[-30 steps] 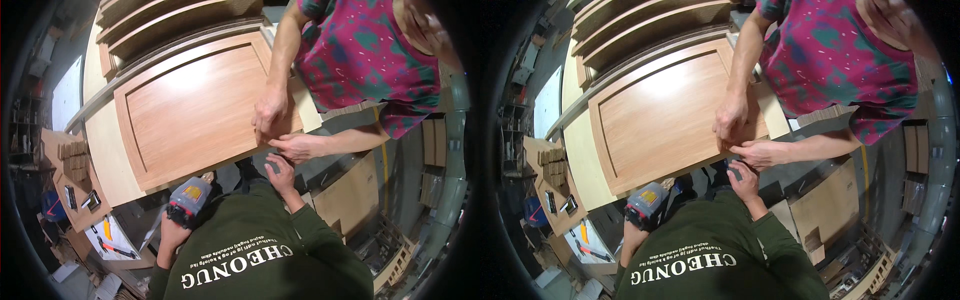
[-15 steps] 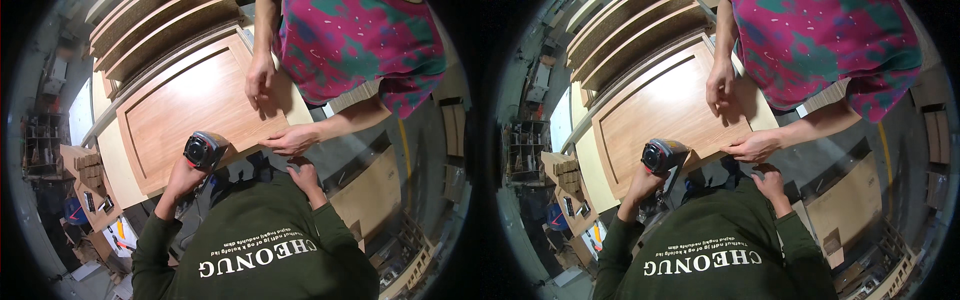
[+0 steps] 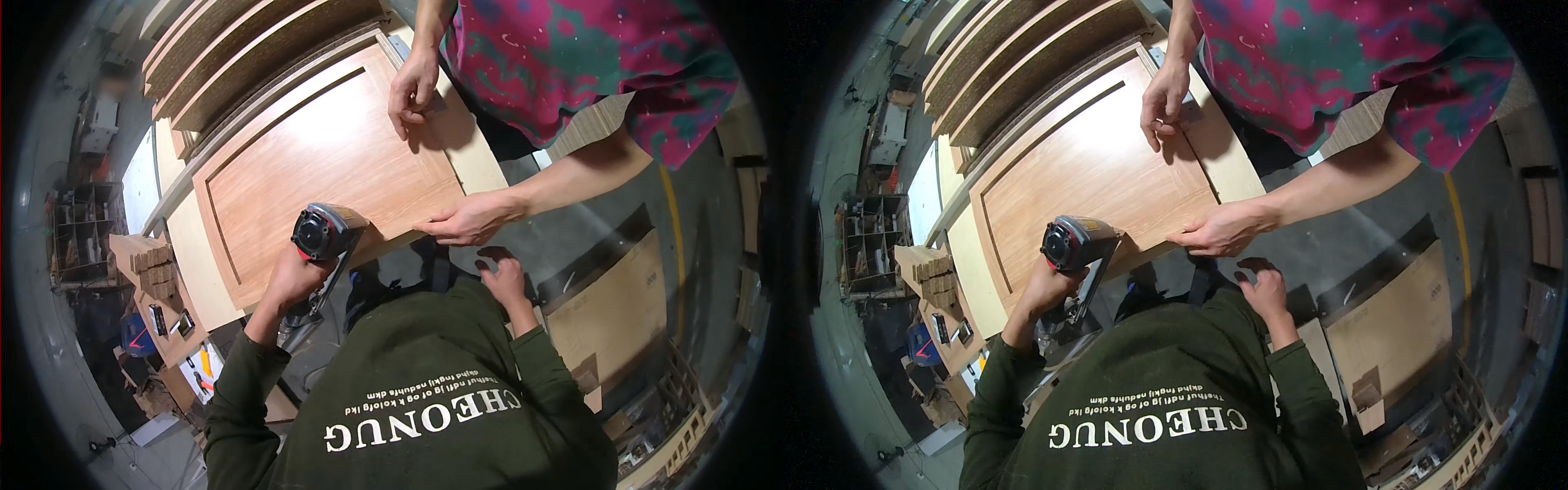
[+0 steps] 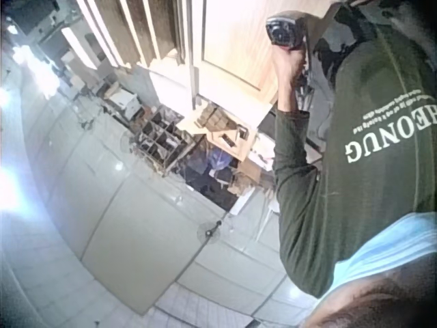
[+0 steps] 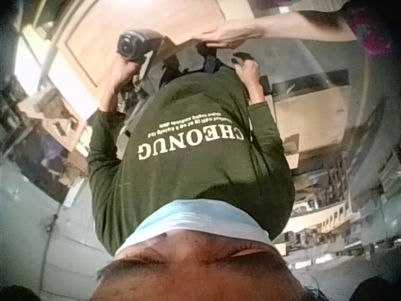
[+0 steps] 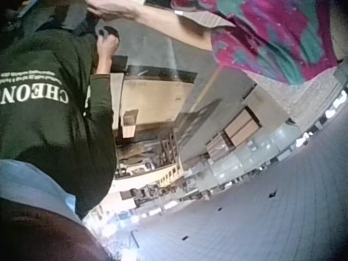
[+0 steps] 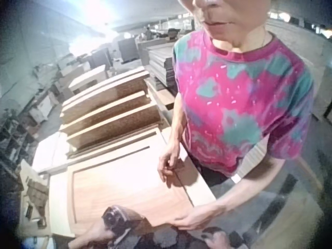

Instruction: Assembling wooden furniture panels using a nail gun and hammer in a manufacturing setting.

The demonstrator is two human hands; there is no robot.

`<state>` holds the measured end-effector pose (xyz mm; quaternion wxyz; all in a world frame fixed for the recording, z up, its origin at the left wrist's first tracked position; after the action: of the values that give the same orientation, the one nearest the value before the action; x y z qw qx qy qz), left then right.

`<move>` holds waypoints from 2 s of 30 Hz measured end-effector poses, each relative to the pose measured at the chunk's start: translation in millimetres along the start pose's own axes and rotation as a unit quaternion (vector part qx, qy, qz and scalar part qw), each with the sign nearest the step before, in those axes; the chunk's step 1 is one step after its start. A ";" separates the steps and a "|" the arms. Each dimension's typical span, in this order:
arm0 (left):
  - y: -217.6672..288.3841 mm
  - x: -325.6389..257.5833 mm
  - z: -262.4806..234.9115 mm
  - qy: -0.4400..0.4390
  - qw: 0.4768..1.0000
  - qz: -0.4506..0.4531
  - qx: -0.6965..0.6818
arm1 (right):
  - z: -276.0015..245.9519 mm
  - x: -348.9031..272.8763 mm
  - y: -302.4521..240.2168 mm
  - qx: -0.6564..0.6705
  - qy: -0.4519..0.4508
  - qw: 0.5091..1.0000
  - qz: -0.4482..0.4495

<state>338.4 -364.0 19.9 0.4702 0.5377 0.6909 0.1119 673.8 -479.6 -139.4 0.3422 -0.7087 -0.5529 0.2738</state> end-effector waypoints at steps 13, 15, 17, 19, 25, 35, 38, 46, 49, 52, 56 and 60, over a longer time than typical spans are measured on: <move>-29.9 -40.3 16.3 0.005 0.999 -0.024 0.026 | 0.6 0.7 12.6 0.027 -0.013 1.000 0.000; -31.9 -39.2 19.5 0.017 1.000 0.004 0.026 | 1.4 1.2 13.0 0.025 -0.009 1.000 -0.002; -30.7 -39.3 21.4 0.029 0.999 0.031 0.025 | 1.9 0.8 12.3 0.023 -0.005 1.000 -0.004; -29.7 -39.4 23.2 0.027 0.998 0.042 0.022 | 0.4 -0.2 7.7 0.015 -0.003 1.000 0.024; -29.6 -38.2 21.1 0.030 0.998 0.003 0.050 | -4.8 26.3 -42.1 0.083 0.082 0.991 -0.070; -27.0 -35.0 17.2 0.009 0.998 0.022 0.063 | 18.8 103.3 -65.0 -0.019 -0.005 0.976 -0.216; -23.4 -35.7 15.1 0.020 0.998 0.036 0.052 | 19.8 118.3 -59.4 -0.043 -0.058 0.970 -0.231; -20.1 -54.3 29.2 0.038 0.983 0.015 0.179 | 18.5 123.2 -56.5 -0.042 -0.051 0.954 -0.291; -12.6 -91.7 46.1 0.076 0.978 0.075 0.178 | 7.9 123.5 -58.9 -0.101 -0.032 0.958 -0.265; -26.8 -123.4 55.7 0.073 0.988 0.021 0.137 | 13.6 123.0 -61.3 -0.132 0.004 0.953 -0.272; -67.0 -146.7 56.0 0.138 0.989 -0.033 0.039 | 21.3 119.0 -47.5 -0.137 0.020 0.961 -0.240; -101.6 -182.9 56.1 0.172 0.980 -0.102 -0.002 | 28.0 117.6 -52.6 -0.104 0.036 0.967 -0.230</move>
<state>313.1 -579.1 19.7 0.3541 0.4360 0.8127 0.1551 649.0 -352.2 -116.3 0.3402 -0.6036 -0.7136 0.1034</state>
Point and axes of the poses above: each hand's wrist, its own x-axis towards the middle knuckle, its own z-axis out of the palm, y = z × x, the point moved 3 cm from there along x, towards the middle knuckle, and after that the axes turned 7 degrees about y, right-handed, at the moved point
